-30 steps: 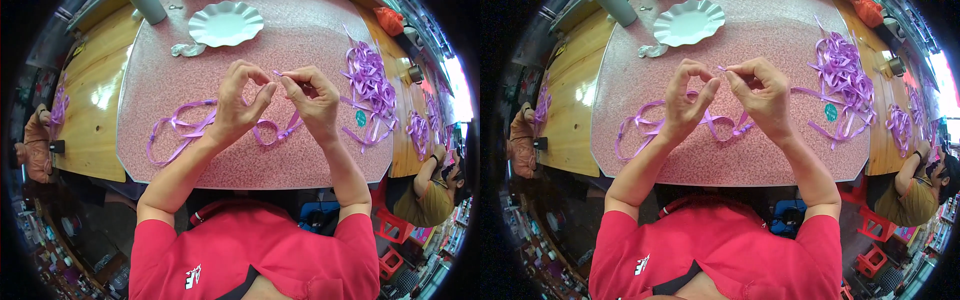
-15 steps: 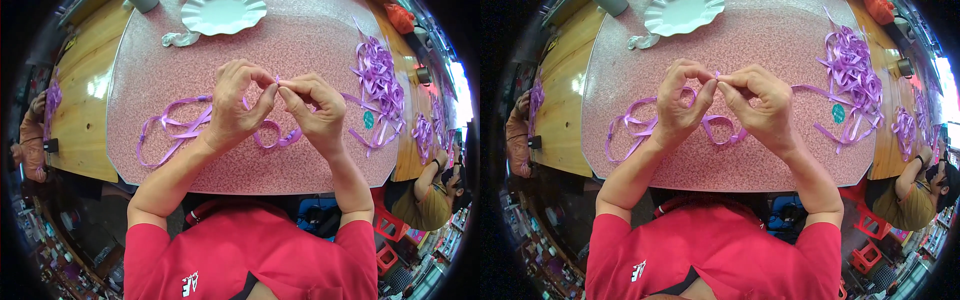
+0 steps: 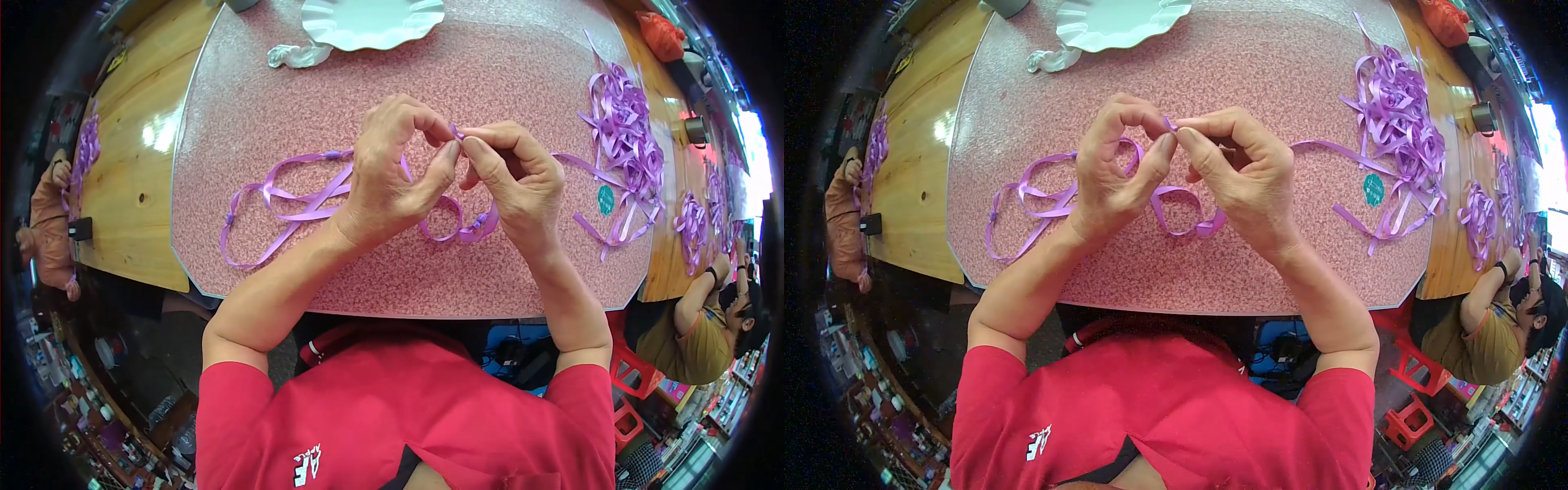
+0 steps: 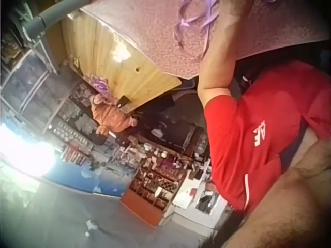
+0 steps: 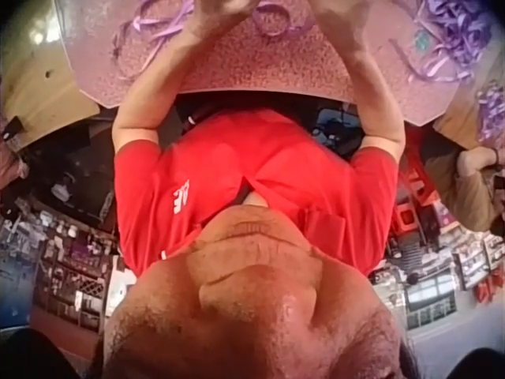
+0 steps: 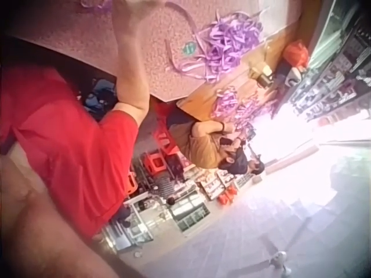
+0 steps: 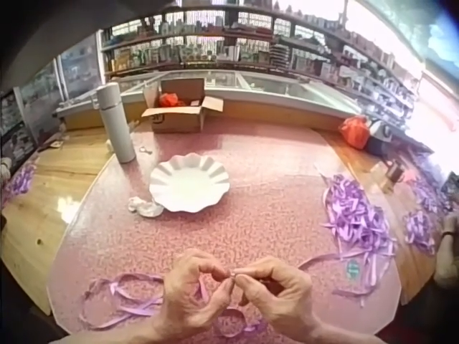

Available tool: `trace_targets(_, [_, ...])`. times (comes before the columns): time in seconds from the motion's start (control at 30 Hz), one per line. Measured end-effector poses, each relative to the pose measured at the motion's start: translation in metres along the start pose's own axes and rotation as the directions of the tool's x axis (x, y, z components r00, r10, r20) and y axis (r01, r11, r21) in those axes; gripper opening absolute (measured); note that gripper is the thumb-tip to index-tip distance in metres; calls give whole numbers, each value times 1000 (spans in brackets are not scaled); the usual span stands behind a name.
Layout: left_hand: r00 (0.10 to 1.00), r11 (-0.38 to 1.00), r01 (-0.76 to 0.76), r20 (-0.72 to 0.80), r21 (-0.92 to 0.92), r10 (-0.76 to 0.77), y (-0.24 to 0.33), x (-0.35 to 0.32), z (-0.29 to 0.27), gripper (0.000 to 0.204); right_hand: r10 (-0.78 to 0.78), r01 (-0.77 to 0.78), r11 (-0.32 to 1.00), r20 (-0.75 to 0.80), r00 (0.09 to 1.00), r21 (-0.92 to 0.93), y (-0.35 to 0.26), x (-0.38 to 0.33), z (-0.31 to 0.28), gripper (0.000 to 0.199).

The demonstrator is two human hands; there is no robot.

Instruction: Tying purple ribbons into decorative bows or knots on a workbench.

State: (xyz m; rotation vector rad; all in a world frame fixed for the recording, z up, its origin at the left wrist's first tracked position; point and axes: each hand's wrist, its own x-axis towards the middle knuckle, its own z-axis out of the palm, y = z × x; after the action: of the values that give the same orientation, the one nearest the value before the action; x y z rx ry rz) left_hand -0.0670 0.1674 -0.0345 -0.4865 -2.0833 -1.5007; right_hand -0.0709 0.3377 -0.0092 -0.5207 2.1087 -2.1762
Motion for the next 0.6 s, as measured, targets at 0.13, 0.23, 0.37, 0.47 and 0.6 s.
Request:
trace_targets(0.13, [995, 994, -99, -21, 52, 100, -4, -1, 1, 24, -24, 24, 1000, -5, 1000, 0, 2, -1, -1, 12])
trace_targets(0.23, [990, 987, -128, -42, 97, 133, -6, 1, 2, 27, -68, 70, 992, 19, 997, -109, 1, 0, -3, 12])
trace_targets(0.37, [987, 982, -148, -44, 118, 155, -7, 1, 2, 27, -209, 216, 940, 53, 976, -263, 7, 2, -4, 12])
trace_targets(0.47, [981, 973, -179, -48, 146, 188, -7, 2, 1, 27, -280, 287, 902, 69, 957, -322, 11, 3, -4, 13])
trace_targets(0.6, [977, 959, -213, 19, 185, 214, -5, 3, -2, 26, -366, 369, 840, 85, 927, -399, 11, 4, -4, 13])
